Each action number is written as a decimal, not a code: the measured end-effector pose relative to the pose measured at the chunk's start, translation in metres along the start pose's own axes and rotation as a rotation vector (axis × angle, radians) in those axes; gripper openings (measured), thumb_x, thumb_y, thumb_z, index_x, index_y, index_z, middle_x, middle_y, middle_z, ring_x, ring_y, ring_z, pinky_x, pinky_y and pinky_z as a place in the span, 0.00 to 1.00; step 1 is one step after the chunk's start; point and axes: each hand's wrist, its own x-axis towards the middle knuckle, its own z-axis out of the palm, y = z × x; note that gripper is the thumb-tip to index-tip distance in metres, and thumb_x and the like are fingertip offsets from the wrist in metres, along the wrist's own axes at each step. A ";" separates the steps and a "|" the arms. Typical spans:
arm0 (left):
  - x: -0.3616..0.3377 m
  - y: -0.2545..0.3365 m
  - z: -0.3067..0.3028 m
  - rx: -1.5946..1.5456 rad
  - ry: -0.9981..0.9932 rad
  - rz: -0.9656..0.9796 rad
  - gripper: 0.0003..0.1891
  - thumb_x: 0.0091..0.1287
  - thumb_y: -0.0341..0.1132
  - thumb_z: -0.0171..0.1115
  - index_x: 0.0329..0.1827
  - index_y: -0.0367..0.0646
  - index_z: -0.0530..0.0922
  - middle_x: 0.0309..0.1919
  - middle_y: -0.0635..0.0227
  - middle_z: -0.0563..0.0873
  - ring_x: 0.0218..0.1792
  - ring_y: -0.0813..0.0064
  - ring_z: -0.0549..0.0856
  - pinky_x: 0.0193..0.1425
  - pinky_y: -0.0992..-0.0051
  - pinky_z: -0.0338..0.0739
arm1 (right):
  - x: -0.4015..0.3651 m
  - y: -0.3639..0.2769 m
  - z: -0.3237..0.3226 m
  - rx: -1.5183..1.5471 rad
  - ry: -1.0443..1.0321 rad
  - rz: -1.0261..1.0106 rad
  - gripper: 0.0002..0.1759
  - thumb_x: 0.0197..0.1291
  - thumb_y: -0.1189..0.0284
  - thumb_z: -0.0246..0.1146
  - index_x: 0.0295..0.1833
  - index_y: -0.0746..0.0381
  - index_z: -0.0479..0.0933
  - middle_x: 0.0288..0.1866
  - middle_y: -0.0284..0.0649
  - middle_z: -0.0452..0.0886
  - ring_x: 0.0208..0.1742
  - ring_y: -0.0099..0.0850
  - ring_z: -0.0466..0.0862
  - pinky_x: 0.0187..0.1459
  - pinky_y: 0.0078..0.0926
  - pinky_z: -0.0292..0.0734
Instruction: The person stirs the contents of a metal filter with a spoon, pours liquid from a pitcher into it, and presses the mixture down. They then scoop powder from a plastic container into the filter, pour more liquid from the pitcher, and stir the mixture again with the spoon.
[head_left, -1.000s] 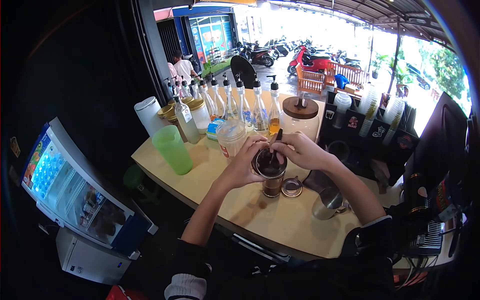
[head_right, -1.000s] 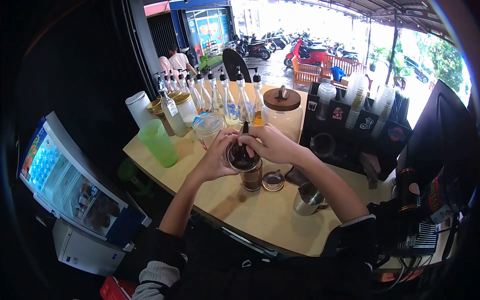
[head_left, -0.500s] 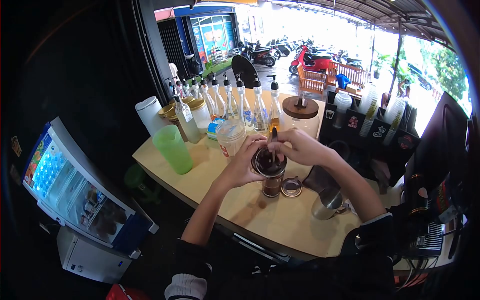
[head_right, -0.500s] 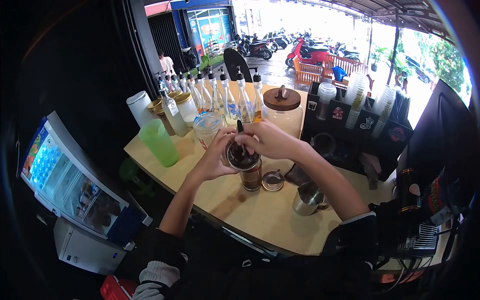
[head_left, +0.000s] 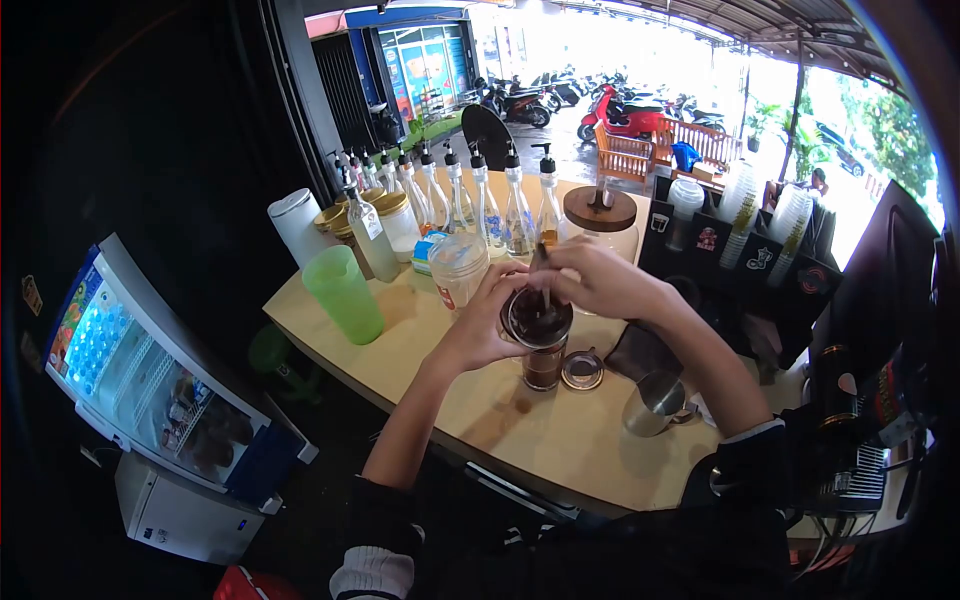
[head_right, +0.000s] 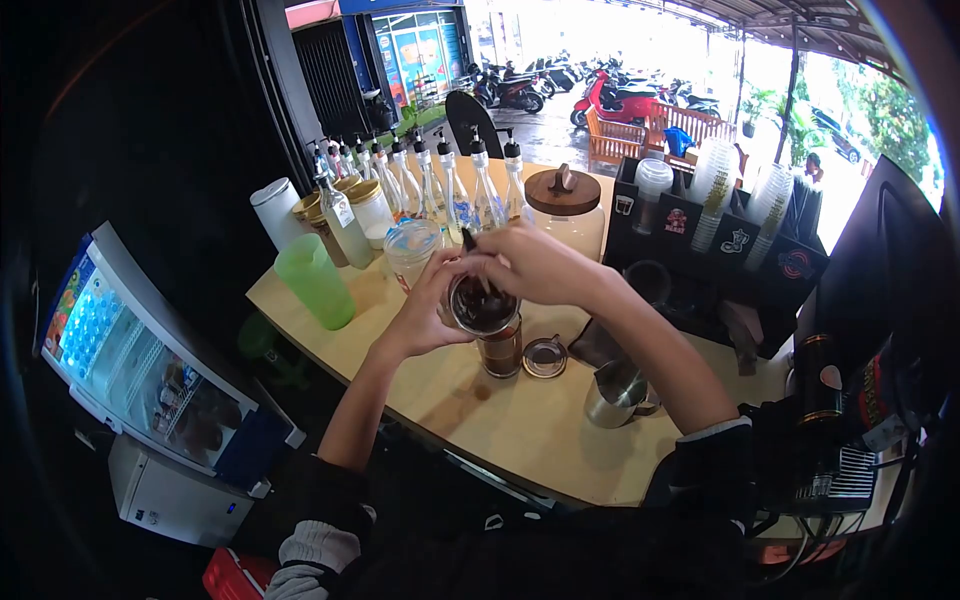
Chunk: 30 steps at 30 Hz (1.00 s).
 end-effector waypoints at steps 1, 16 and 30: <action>-0.001 0.000 0.000 -0.021 0.009 0.007 0.44 0.39 0.32 0.81 0.63 0.43 0.68 0.60 0.61 0.67 0.65 0.59 0.71 0.69 0.65 0.68 | 0.001 0.002 -0.001 -0.018 0.106 -0.046 0.12 0.68 0.71 0.57 0.41 0.70 0.79 0.26 0.47 0.80 0.28 0.35 0.82 0.35 0.34 0.76; -0.003 -0.007 0.003 -0.033 0.075 0.103 0.43 0.38 0.31 0.83 0.61 0.45 0.69 0.62 0.61 0.68 0.66 0.59 0.71 0.69 0.65 0.70 | -0.012 -0.005 0.007 0.245 0.232 0.205 0.14 0.72 0.71 0.52 0.39 0.70 0.77 0.24 0.38 0.82 0.30 0.26 0.83 0.38 0.27 0.77; -0.004 -0.007 0.010 -0.044 0.153 0.106 0.43 0.37 0.31 0.82 0.60 0.43 0.69 0.61 0.59 0.68 0.65 0.58 0.72 0.69 0.65 0.72 | -0.022 -0.003 0.016 0.324 0.202 0.313 0.14 0.74 0.70 0.50 0.41 0.69 0.76 0.27 0.37 0.82 0.33 0.24 0.83 0.40 0.25 0.77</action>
